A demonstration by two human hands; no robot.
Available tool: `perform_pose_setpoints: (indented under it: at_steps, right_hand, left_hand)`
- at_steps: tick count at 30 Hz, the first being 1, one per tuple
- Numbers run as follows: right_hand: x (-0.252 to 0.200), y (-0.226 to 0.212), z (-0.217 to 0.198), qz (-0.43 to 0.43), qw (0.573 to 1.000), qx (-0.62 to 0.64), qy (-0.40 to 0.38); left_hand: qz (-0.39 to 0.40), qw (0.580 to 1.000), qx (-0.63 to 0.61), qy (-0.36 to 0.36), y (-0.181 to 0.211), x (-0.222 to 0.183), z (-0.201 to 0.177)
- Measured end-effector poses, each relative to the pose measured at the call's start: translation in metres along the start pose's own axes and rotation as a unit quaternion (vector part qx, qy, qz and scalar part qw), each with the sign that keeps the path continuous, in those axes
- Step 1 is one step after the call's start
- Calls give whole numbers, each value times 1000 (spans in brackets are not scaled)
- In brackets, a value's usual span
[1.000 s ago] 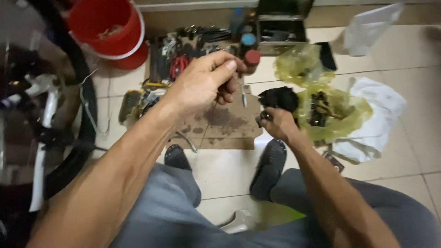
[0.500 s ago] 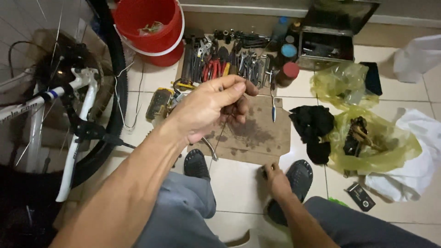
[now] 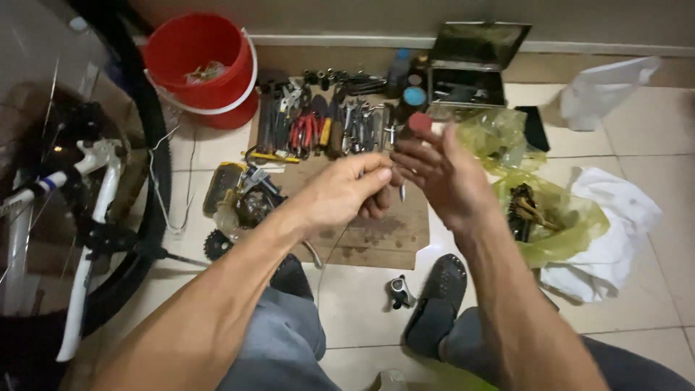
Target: Examining and testing the mechanical function of a bicycle derailleur and its cable mechanism.
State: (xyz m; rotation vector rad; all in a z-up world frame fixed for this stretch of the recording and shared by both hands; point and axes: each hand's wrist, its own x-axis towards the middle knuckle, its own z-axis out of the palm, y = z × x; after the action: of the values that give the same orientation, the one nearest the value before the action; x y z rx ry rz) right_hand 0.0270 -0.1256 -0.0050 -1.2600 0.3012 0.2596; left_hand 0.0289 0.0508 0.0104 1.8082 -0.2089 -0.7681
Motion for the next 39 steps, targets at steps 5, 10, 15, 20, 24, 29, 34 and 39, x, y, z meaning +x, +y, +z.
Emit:
perform_pose_setpoints:
  at_steps: [5, 10, 15, 20, 24, 29, 34, 39]
  right_hand:
    - [-2, -47, 0, -17, 988, 115, 102]
    - [-36, -81, 7, -91, 994, 9, 65]
    - [-62, -80, 1, -192, 814, -529, -147]
    - [-79, -28, -26, -244, 657, -671, -242]
    - [-81, -8, -51, -234, 634, -702, -225]
    - [-81, -23, -67, -82, 662, -732, -136]
    - [-74, -44, -72, 57, 680, -729, -56]
    - [-66, -57, -82, 115, 764, -629, 89]
  left_hand:
    - [17, 996, -38, -79, -12, 17, 14]
    - [24, 995, -85, -43, 13, 6, 0]
    - [196, 845, -495, -55, 4, 3, -35]
    - [234, 766, -598, -38, -14, 12, -63]
    - [165, 762, -618, 102, -25, 11, -74]
    - [194, 763, -617, 20, -32, 8, -90]
    - [194, 766, -606, 88, -35, 1, -100]
    - [226, 761, -598, 105, -39, -9, -108]
